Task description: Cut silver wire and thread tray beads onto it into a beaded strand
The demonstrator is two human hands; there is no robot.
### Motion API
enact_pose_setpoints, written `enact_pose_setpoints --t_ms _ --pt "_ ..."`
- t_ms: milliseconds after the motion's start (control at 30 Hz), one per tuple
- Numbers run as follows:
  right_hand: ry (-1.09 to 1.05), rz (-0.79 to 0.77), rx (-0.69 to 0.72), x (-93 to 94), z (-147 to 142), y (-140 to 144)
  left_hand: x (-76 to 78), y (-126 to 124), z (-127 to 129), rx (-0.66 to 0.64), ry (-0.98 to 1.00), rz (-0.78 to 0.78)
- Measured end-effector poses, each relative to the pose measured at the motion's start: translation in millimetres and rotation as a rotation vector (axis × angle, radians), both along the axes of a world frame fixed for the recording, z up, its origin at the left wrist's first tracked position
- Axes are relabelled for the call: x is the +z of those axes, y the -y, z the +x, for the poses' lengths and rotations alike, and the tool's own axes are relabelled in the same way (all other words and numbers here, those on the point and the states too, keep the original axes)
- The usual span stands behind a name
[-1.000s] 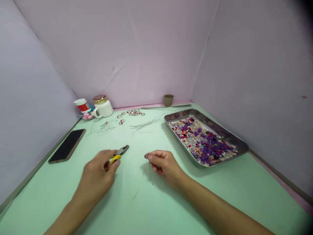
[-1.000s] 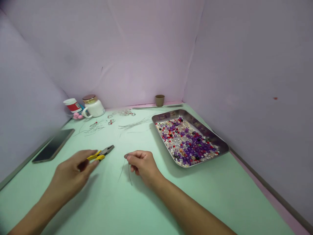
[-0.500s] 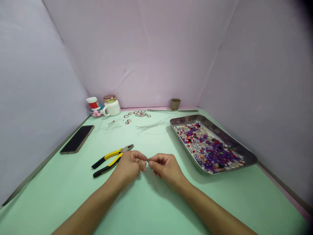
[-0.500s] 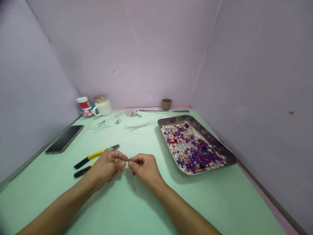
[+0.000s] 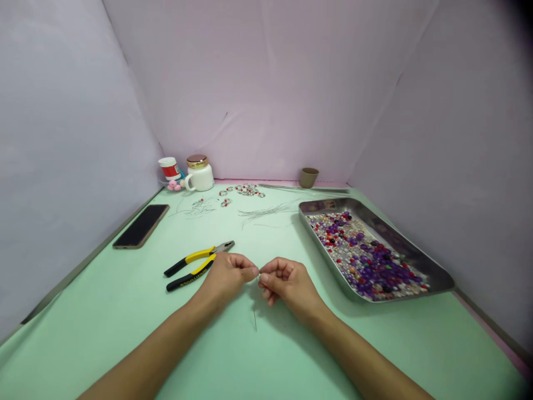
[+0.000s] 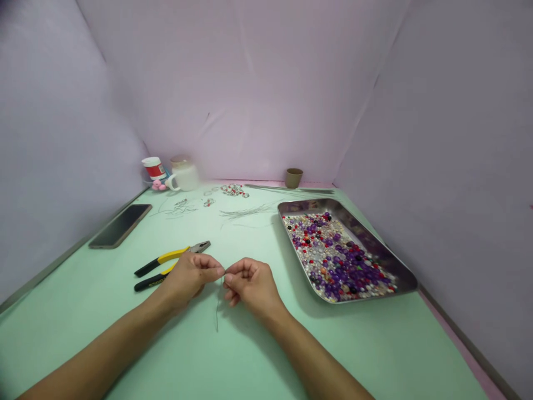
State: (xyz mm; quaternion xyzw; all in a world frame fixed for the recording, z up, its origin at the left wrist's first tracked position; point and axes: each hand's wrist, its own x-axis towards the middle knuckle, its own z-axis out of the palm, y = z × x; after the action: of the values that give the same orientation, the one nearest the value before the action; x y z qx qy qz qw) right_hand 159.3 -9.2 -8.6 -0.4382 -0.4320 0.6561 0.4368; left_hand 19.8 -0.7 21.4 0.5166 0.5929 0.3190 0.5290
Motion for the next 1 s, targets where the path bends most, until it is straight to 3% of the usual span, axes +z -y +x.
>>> enact_pose_setpoints --t_ms 300,567,800,900,967,1000 --pt "0.388 0.08 0.093 7.9 17.6 -8.1 -1.6 1.5 2.8 0.039 0.022 0.002" --pt "0.549 0.127 0.105 9.7 37.0 -14.7 -6.4 -7.9 -4.2 0.109 0.028 -0.174" --pt "0.813 0.192 0.146 20.0 52.6 -15.1 2.0 -15.7 -25.1 0.236 0.054 -0.118" --pt "0.966 0.388 -0.063 30.7 53.6 -12.2 4.6 -18.4 -32.5 0.27 0.082 -0.091" --pt "0.885 0.43 -0.227 34.2 47.2 -8.3 4.6 -17.5 -31.4 0.266 0.107 -0.087" --pt "0.801 0.406 -0.237 33.7 41.8 -5.6 3.9 -16.1 -28.8 0.255 0.118 -0.091"
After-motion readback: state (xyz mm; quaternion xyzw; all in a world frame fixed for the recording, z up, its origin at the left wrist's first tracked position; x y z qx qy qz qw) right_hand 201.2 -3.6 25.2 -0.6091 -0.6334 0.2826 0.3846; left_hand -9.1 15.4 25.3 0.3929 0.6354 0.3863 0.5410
